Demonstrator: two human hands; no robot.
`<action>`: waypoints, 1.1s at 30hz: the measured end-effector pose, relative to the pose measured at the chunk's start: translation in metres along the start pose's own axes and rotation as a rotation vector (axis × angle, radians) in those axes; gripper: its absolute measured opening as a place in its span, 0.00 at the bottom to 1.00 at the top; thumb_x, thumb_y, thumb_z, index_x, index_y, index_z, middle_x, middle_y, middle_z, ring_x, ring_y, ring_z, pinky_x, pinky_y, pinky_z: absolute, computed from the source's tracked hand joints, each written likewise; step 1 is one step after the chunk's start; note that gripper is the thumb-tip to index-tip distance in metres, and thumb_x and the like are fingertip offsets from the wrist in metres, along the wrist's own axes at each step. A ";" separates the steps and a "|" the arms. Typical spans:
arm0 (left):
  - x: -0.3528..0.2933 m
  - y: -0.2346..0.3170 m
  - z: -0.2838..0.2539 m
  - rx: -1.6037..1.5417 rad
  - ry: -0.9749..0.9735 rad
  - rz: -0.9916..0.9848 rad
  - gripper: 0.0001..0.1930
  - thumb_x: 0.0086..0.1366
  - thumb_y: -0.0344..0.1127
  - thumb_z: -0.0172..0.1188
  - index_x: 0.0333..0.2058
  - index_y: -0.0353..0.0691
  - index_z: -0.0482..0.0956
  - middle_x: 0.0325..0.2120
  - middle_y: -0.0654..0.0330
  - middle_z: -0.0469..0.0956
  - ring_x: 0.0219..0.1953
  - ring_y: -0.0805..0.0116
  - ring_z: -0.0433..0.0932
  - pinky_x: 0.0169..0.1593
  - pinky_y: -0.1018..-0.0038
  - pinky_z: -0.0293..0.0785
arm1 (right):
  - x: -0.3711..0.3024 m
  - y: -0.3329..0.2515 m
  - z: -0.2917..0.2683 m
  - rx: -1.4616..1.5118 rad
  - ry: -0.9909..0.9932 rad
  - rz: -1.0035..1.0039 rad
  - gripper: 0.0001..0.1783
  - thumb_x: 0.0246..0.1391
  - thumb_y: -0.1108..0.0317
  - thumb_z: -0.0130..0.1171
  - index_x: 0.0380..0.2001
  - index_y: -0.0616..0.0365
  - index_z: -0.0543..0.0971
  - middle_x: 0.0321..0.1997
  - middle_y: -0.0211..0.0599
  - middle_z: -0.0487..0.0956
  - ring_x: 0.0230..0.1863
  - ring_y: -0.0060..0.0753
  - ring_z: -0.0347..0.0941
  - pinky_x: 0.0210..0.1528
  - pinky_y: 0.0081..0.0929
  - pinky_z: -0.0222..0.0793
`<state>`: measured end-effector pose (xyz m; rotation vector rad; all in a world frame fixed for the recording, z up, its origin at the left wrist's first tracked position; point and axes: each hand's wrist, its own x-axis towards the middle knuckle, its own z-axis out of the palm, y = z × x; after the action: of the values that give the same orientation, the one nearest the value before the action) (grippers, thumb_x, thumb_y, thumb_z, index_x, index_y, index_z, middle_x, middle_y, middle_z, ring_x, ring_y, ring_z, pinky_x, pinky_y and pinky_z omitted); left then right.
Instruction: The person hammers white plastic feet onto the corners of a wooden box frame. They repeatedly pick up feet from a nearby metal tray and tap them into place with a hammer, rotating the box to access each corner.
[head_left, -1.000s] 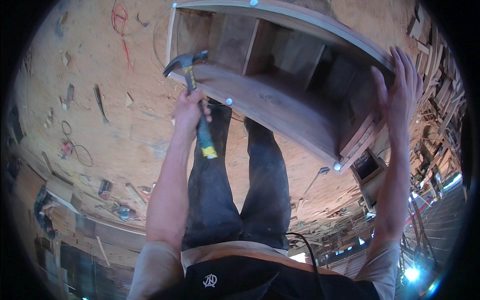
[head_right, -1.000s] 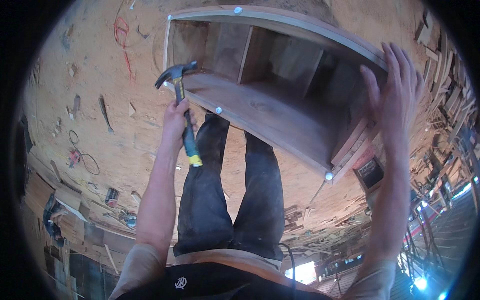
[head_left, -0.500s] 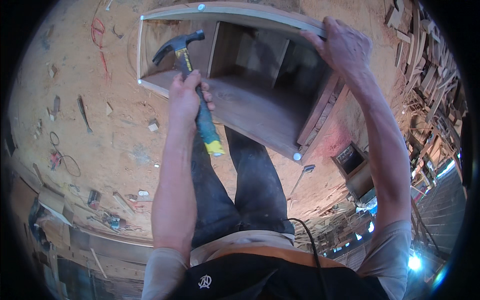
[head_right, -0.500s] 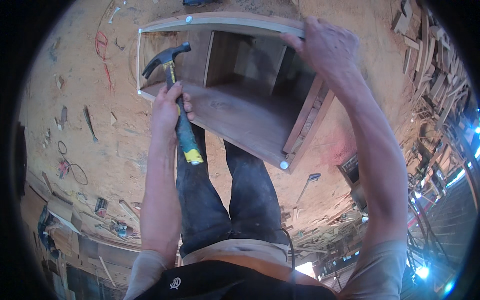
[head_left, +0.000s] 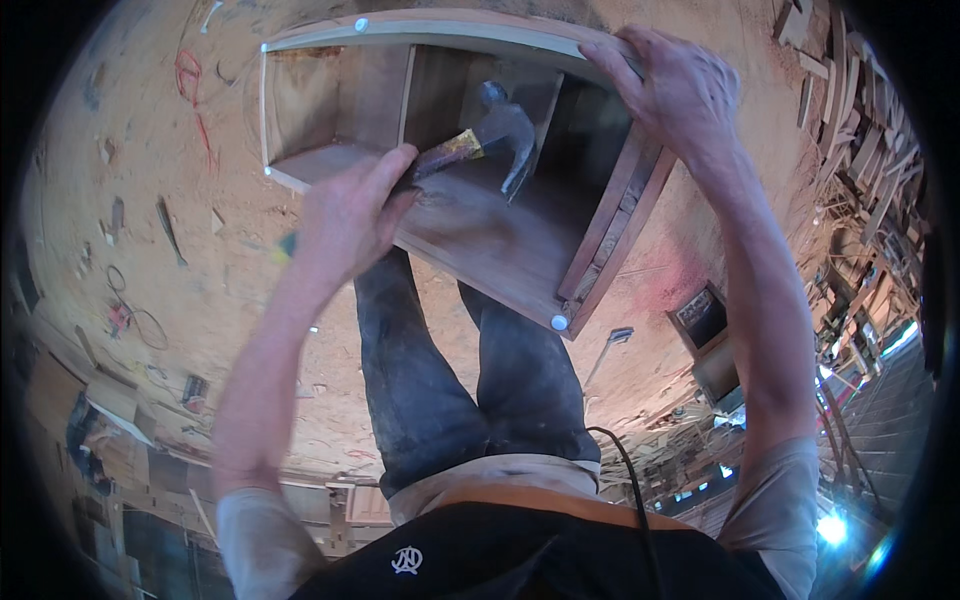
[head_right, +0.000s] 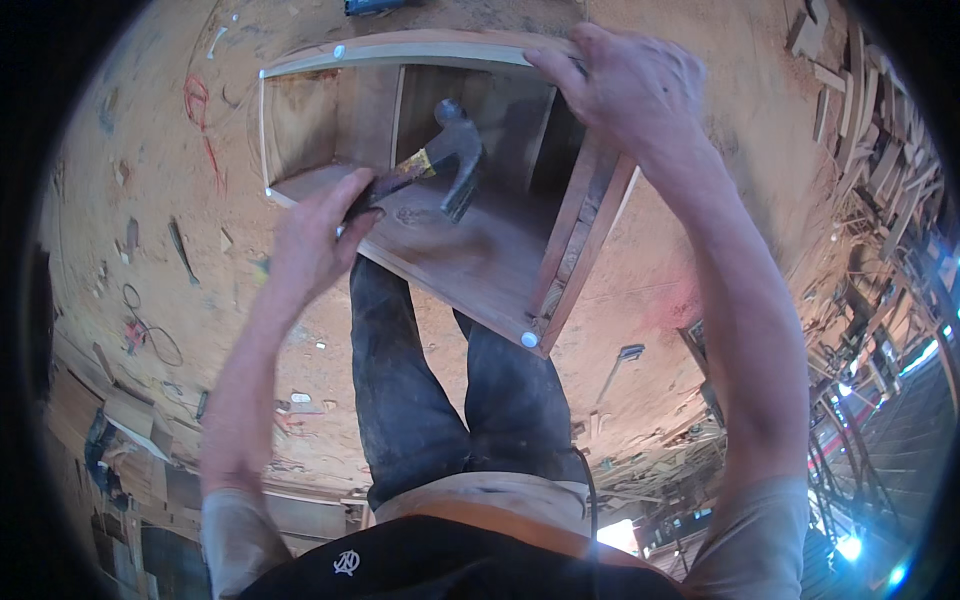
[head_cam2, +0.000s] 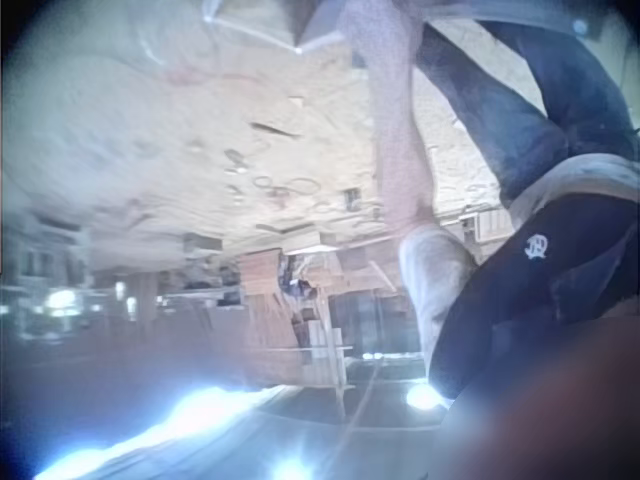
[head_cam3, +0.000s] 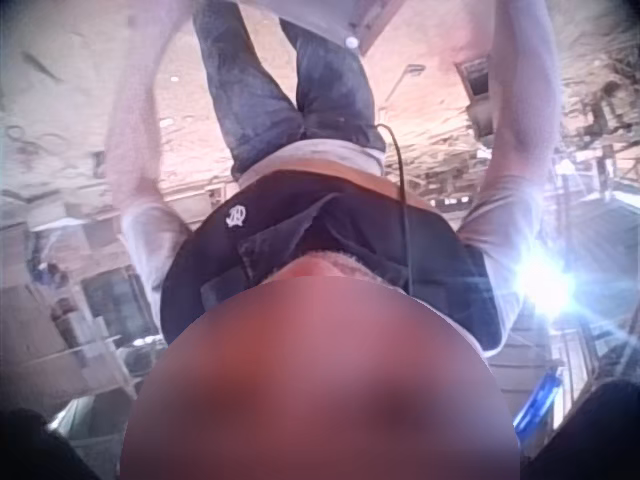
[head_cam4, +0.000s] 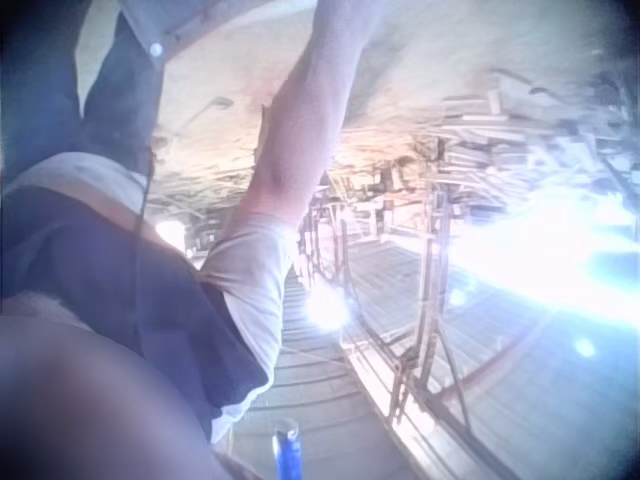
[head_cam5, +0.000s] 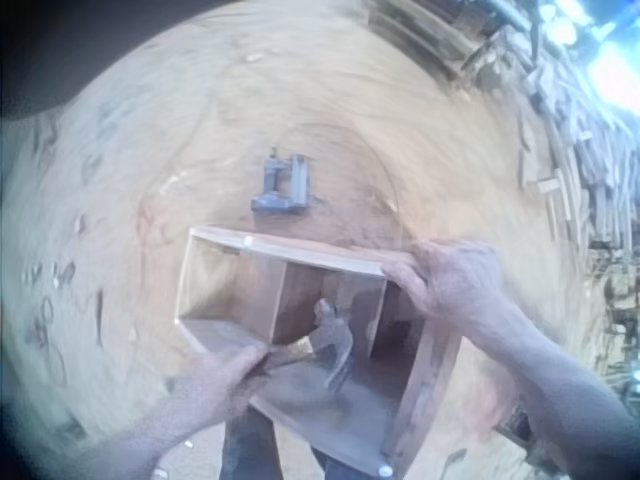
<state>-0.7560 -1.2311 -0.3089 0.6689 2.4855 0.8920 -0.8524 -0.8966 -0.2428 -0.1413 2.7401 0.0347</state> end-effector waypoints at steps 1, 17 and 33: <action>0.013 -0.008 -0.012 0.133 -0.069 0.080 0.21 0.65 0.43 0.68 0.55 0.48 0.76 0.33 0.56 0.81 0.35 0.52 0.83 0.34 0.59 0.78 | 0.002 0.001 0.001 0.017 -0.030 0.031 0.36 0.62 0.30 0.55 0.51 0.52 0.86 0.34 0.46 0.87 0.39 0.51 0.85 0.44 0.45 0.77; 0.095 -0.012 -0.054 0.535 -0.099 0.316 0.17 0.63 0.42 0.70 0.51 0.52 0.83 0.33 0.61 0.83 0.33 0.55 0.83 0.33 0.61 0.78 | -0.001 0.007 0.015 0.077 0.158 -0.026 0.24 0.60 0.47 0.60 0.24 0.57 0.83 0.22 0.51 0.81 0.27 0.56 0.81 0.34 0.51 0.75; 0.029 -0.156 0.072 -1.784 0.574 -1.152 0.16 0.82 0.45 0.44 0.41 0.38 0.67 0.24 0.57 0.72 0.22 0.67 0.71 0.27 0.67 0.74 | -0.004 -0.009 -0.002 -0.216 0.030 0.056 0.33 0.58 0.33 0.63 0.47 0.54 0.85 0.39 0.47 0.87 0.44 0.52 0.85 0.49 0.44 0.76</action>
<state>-0.7878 -1.2862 -0.4709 -1.4795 0.9284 2.0846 -0.8480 -0.9054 -0.2395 -0.1253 2.7635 0.3465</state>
